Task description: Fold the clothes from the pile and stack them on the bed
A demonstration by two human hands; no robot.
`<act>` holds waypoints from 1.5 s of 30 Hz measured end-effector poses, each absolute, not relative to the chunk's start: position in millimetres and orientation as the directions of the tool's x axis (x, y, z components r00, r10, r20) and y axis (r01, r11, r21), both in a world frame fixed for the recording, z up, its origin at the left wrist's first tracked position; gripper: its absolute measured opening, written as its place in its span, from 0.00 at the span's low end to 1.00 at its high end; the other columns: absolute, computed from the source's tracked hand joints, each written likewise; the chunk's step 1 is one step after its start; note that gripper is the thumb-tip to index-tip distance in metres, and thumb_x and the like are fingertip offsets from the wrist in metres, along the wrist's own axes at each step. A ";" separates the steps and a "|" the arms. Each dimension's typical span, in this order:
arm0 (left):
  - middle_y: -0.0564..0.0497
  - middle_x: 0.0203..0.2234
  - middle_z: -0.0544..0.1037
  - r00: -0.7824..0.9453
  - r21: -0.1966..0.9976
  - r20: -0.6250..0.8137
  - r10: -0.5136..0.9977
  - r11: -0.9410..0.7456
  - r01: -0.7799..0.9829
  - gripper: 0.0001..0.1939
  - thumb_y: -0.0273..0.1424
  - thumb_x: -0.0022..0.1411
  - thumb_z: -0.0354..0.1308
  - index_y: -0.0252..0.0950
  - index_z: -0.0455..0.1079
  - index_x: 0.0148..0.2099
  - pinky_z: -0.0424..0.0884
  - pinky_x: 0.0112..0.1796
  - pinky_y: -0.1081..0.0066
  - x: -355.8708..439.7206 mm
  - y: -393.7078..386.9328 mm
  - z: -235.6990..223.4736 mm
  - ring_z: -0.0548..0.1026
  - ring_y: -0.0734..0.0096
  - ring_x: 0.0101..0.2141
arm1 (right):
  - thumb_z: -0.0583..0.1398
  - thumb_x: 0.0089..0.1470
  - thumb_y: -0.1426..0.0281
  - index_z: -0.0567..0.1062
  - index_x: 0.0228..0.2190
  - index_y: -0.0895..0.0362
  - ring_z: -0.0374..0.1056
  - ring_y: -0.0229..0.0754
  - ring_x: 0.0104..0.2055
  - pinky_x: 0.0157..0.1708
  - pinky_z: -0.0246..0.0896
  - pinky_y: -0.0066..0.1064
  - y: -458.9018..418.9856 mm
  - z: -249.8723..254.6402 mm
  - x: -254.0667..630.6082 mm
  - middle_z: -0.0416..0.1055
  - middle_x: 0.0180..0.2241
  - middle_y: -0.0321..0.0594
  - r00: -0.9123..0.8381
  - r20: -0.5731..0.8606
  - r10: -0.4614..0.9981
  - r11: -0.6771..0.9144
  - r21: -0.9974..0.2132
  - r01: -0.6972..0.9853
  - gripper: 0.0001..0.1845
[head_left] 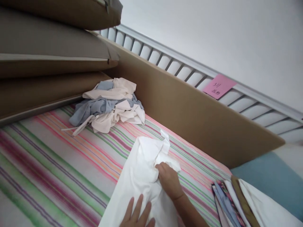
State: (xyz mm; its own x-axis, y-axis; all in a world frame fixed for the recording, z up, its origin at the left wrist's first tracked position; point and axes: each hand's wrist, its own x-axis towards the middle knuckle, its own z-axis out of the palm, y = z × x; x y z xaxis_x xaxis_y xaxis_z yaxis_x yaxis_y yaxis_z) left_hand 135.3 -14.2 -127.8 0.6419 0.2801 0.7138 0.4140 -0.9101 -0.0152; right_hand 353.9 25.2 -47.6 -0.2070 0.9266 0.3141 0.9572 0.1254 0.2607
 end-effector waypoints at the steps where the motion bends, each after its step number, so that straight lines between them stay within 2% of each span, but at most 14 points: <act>1: 0.57 0.51 0.73 0.656 -0.042 0.711 0.252 -0.917 0.397 0.15 0.35 0.63 0.55 0.48 0.66 0.52 0.41 0.62 0.55 133.2 -12.0 -125.4 0.70 0.66 0.52 | 0.54 0.51 0.80 0.70 0.30 0.54 0.61 0.40 0.30 0.30 0.51 0.30 19.4 -56.9 350.7 0.66 0.27 0.36 -0.213 0.315 0.925 0.138 0.243 0.960 0.09; 7: 0.53 0.46 0.76 0.655 -0.043 0.717 0.238 -0.923 0.383 0.11 0.34 0.62 0.55 0.44 0.68 0.48 0.30 0.61 0.49 126.1 -8.4 -102.0 0.71 0.63 0.51 | 0.52 0.49 0.83 0.70 0.30 0.54 0.62 0.39 0.31 0.30 0.52 0.29 25.8 -55.1 346.5 0.67 0.27 0.35 -0.166 0.320 0.933 0.101 0.210 0.972 0.14; 11: 0.54 0.45 0.77 0.675 -0.047 0.698 0.240 -0.925 0.377 0.10 0.34 0.62 0.55 0.44 0.69 0.47 0.27 0.60 0.49 124.7 -7.7 -94.0 0.75 0.63 0.45 | 0.51 0.49 0.84 0.70 0.32 0.54 0.65 0.38 0.34 0.32 0.54 0.27 34.8 -31.1 344.2 0.69 0.30 0.35 -0.049 0.318 0.947 0.010 0.125 0.992 0.15; 14: 0.53 0.45 0.77 0.674 -0.028 0.694 0.253 -0.926 0.377 0.10 0.35 0.63 0.54 0.43 0.69 0.47 0.27 0.60 0.49 123.6 -7.2 -92.6 0.74 0.62 0.46 | 0.50 0.49 0.83 0.70 0.33 0.55 0.66 0.39 0.34 0.32 0.55 0.28 35.3 -26.4 338.3 0.69 0.30 0.36 -0.037 0.255 0.966 0.004 0.129 0.992 0.15; 17: 0.53 0.47 0.76 0.682 -0.011 0.682 0.266 -0.928 0.372 0.10 0.34 0.63 0.55 0.43 0.69 0.47 0.31 0.61 0.50 122.4 -7.8 -92.9 0.72 0.63 0.49 | 0.49 0.50 0.81 0.70 0.31 0.54 0.66 0.39 0.33 0.33 0.57 0.29 33.6 -26.8 334.7 0.70 0.30 0.36 -0.053 0.139 0.989 0.040 0.100 0.994 0.14; 22: 0.51 0.50 0.74 0.730 0.043 0.617 0.293 -0.939 0.341 0.11 0.34 0.63 0.54 0.44 0.69 0.48 0.46 0.60 0.52 121.6 -11.2 -96.1 0.70 0.61 0.51 | 0.48 0.48 0.82 0.70 0.34 0.55 0.67 0.41 0.39 0.36 0.57 0.29 34.2 -18.8 334.0 0.71 0.35 0.40 0.081 0.127 0.989 -0.086 0.035 0.996 0.17; 24: 0.52 0.51 0.73 0.740 0.060 0.599 0.308 -0.938 0.342 0.12 0.34 0.63 0.55 0.45 0.69 0.49 0.47 0.60 0.53 122.1 -12.3 -99.2 0.69 0.62 0.53 | 0.48 0.49 0.81 0.70 0.35 0.54 0.67 0.41 0.39 0.37 0.57 0.30 32.3 -17.2 328.1 0.71 0.35 0.40 0.076 0.040 0.996 -0.077 0.015 0.997 0.16; 28: 0.53 0.51 0.73 0.728 0.050 0.615 0.303 -0.937 0.347 0.13 0.34 0.62 0.56 0.46 0.68 0.50 0.48 0.60 0.56 124.2 -12.6 -108.3 0.68 0.64 0.53 | 0.53 0.51 0.73 0.72 0.35 0.52 0.67 0.40 0.37 0.37 0.58 0.30 25.3 -6.5 315.5 0.73 0.35 0.36 0.029 -0.191 0.981 -0.067 -0.198 0.978 0.10; 31: 0.54 0.51 0.73 0.720 0.041 0.630 0.292 -0.938 0.345 0.13 0.34 0.62 0.56 0.46 0.68 0.50 0.48 0.60 0.56 126.5 -12.7 -115.2 0.69 0.64 0.52 | 0.56 0.53 0.63 0.73 0.36 0.50 0.68 0.40 0.37 0.37 0.59 0.29 28.5 15.9 319.8 0.73 0.35 0.35 0.035 -0.222 0.974 -0.114 -0.356 0.928 0.10; 34: 0.54 0.50 0.74 0.699 0.063 0.643 0.312 -0.932 0.357 0.13 0.34 0.62 0.56 0.45 0.68 0.50 0.47 0.61 0.56 128.4 -12.6 -119.5 0.71 0.64 0.51 | 0.51 0.57 0.63 0.74 0.37 0.52 0.68 0.40 0.39 0.40 0.60 0.32 45.8 27.2 333.5 0.73 0.38 0.38 0.139 -0.062 0.988 -0.150 -0.266 0.952 0.13; 36: 0.55 0.49 0.75 0.694 0.050 0.654 0.302 -0.932 0.359 0.13 0.34 0.62 0.56 0.45 0.68 0.50 0.48 0.61 0.57 128.9 -12.1 -121.5 0.72 0.64 0.50 | 0.50 0.55 0.72 0.72 0.45 0.53 0.66 0.43 0.47 0.45 0.59 0.35 62.4 18.9 343.4 0.70 0.48 0.43 0.156 0.054 0.986 -0.151 -0.088 0.985 0.18; 39: 0.57 0.52 0.72 0.726 0.023 0.627 0.283 -0.938 0.346 0.16 0.34 0.61 0.57 0.47 0.67 0.52 0.53 0.59 0.61 131.6 -12.7 -127.0 0.71 0.66 0.51 | 0.49 0.48 0.83 0.64 0.55 0.53 0.57 0.47 0.58 0.53 0.53 0.40 86.5 -5.2 355.2 0.56 0.60 0.48 0.107 0.083 0.991 -0.118 0.131 0.984 0.33; 41: 0.58 0.51 0.73 0.693 0.052 0.646 0.320 -0.924 0.378 0.15 0.35 0.61 0.57 0.48 0.68 0.51 0.53 0.60 0.63 137.7 -15.6 -134.4 0.71 0.67 0.51 | 0.48 0.48 0.83 0.67 0.53 0.55 0.54 0.47 0.60 0.55 0.50 0.41 97.7 -14.0 359.0 0.56 0.61 0.48 0.113 0.078 0.990 -0.124 0.146 0.981 0.31; 45: 0.59 0.43 0.78 0.514 0.160 0.731 0.450 -0.844 0.512 0.13 0.41 0.63 0.54 0.44 0.72 0.46 0.46 0.62 0.63 154.3 -23.8 -151.2 0.73 0.68 0.48 | 0.48 0.56 0.75 0.74 0.40 0.56 0.61 0.46 0.55 0.55 0.48 0.41 99.2 0.8 346.5 0.70 0.50 0.45 0.086 0.097 0.991 -0.097 0.109 0.989 0.18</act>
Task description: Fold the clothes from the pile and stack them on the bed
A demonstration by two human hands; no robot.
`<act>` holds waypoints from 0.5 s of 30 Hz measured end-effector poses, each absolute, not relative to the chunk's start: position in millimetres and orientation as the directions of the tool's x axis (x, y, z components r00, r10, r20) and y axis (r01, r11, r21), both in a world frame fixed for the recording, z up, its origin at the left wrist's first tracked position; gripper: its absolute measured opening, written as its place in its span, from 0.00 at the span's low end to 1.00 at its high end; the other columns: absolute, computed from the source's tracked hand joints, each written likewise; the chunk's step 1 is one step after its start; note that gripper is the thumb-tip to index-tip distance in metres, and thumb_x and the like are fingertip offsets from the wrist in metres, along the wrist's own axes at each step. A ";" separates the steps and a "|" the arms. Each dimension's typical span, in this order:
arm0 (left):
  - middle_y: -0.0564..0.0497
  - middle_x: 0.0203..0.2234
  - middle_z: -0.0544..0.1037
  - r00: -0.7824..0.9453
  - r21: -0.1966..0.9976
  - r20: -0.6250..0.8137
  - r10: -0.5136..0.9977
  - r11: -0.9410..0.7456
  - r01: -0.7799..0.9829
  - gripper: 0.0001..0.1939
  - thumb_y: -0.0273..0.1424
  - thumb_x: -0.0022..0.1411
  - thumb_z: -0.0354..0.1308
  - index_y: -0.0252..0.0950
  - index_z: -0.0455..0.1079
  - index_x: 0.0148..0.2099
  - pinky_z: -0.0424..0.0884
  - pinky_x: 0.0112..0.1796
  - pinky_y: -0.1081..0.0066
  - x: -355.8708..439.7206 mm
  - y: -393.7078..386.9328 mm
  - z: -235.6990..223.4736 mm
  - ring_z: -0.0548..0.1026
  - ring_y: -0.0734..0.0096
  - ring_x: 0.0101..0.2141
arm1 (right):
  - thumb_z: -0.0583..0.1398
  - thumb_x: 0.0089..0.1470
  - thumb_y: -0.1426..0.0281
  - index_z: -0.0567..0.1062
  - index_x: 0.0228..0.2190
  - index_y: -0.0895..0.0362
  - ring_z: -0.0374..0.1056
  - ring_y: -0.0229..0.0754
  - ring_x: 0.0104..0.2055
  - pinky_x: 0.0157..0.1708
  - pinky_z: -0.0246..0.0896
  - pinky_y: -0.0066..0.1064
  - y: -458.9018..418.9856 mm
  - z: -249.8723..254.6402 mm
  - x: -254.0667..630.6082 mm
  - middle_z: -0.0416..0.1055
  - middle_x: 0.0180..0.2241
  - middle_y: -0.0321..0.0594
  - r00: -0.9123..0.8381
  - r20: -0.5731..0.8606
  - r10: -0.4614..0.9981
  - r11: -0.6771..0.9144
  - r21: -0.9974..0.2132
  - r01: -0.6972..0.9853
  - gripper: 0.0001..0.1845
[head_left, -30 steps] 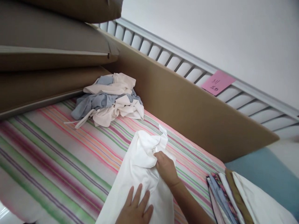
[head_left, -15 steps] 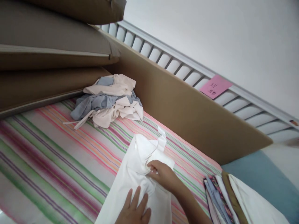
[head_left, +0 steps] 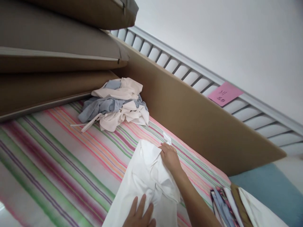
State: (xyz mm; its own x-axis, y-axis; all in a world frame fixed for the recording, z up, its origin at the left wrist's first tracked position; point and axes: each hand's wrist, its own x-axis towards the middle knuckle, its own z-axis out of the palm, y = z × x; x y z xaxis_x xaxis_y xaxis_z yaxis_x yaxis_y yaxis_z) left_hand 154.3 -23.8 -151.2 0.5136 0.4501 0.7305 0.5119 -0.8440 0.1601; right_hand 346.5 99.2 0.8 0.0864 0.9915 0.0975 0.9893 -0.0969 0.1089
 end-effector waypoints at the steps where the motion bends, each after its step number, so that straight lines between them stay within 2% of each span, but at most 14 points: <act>1: 0.59 0.42 0.78 0.505 0.165 0.732 0.458 -0.838 0.520 0.14 0.41 0.63 0.53 0.43 0.72 0.46 0.47 0.61 0.63 156.6 -25.0 -153.6 0.73 0.68 0.48 | 0.47 0.58 0.72 0.75 0.37 0.57 0.64 0.46 0.50 0.53 0.50 0.41 95.1 7.0 338.6 0.73 0.45 0.45 0.077 0.080 0.994 -0.086 0.121 0.989 0.17; 4: 0.57 0.45 0.77 0.578 0.134 0.697 0.424 -0.869 0.476 0.13 0.39 0.63 0.54 0.45 0.71 0.48 0.52 0.59 0.63 156.4 -25.4 -154.5 0.72 0.67 0.48 | 0.46 0.60 0.65 0.73 0.28 0.56 0.68 0.41 0.34 0.39 0.55 0.34 78.6 17.1 311.4 0.74 0.31 0.42 0.089 -0.047 0.995 -0.081 0.141 0.987 0.19; 7: 0.57 0.45 0.77 0.578 0.138 0.705 0.411 -0.879 0.457 0.11 0.38 0.62 0.54 0.47 0.72 0.46 0.52 0.59 0.62 153.1 -24.0 -151.2 0.73 0.67 0.48 | 0.49 0.58 0.64 0.70 0.25 0.54 0.65 0.37 0.29 0.29 0.50 0.29 69.0 14.7 296.8 0.72 0.29 0.37 0.108 -0.133 0.985 -0.103 0.044 0.994 0.16; 11: 0.58 0.42 0.78 0.503 0.146 0.758 0.416 -0.860 0.490 0.10 0.40 0.61 0.55 0.46 0.72 0.43 0.48 0.60 0.61 155.0 -24.7 -151.0 0.74 0.67 0.46 | 0.52 0.55 0.66 0.68 0.24 0.54 0.62 0.35 0.28 0.27 0.47 0.27 69.5 14.9 299.7 0.71 0.28 0.34 0.190 -0.066 0.980 -0.193 -0.044 0.980 0.11; 13: 0.59 0.42 0.78 0.497 0.151 0.759 0.422 -0.855 0.496 0.10 0.41 0.61 0.56 0.46 0.72 0.43 0.46 0.61 0.62 155.5 -24.8 -151.2 0.73 0.67 0.47 | 0.52 0.53 0.69 0.68 0.23 0.55 0.61 0.34 0.27 0.27 0.47 0.27 67.4 18.5 299.1 0.70 0.26 0.34 0.133 -0.106 0.985 -0.139 -0.057 0.989 0.10; 15: 0.59 0.43 0.78 0.527 0.142 0.739 0.419 -0.862 0.486 0.11 0.40 0.61 0.56 0.47 0.71 0.46 0.47 0.61 0.63 152.5 -22.9 -148.7 0.73 0.68 0.47 | 0.53 0.51 0.71 0.68 0.21 0.55 0.61 0.34 0.27 0.27 0.48 0.27 62.7 21.7 295.8 0.69 0.26 0.33 0.038 -0.192 0.981 -0.062 -0.122 0.991 0.09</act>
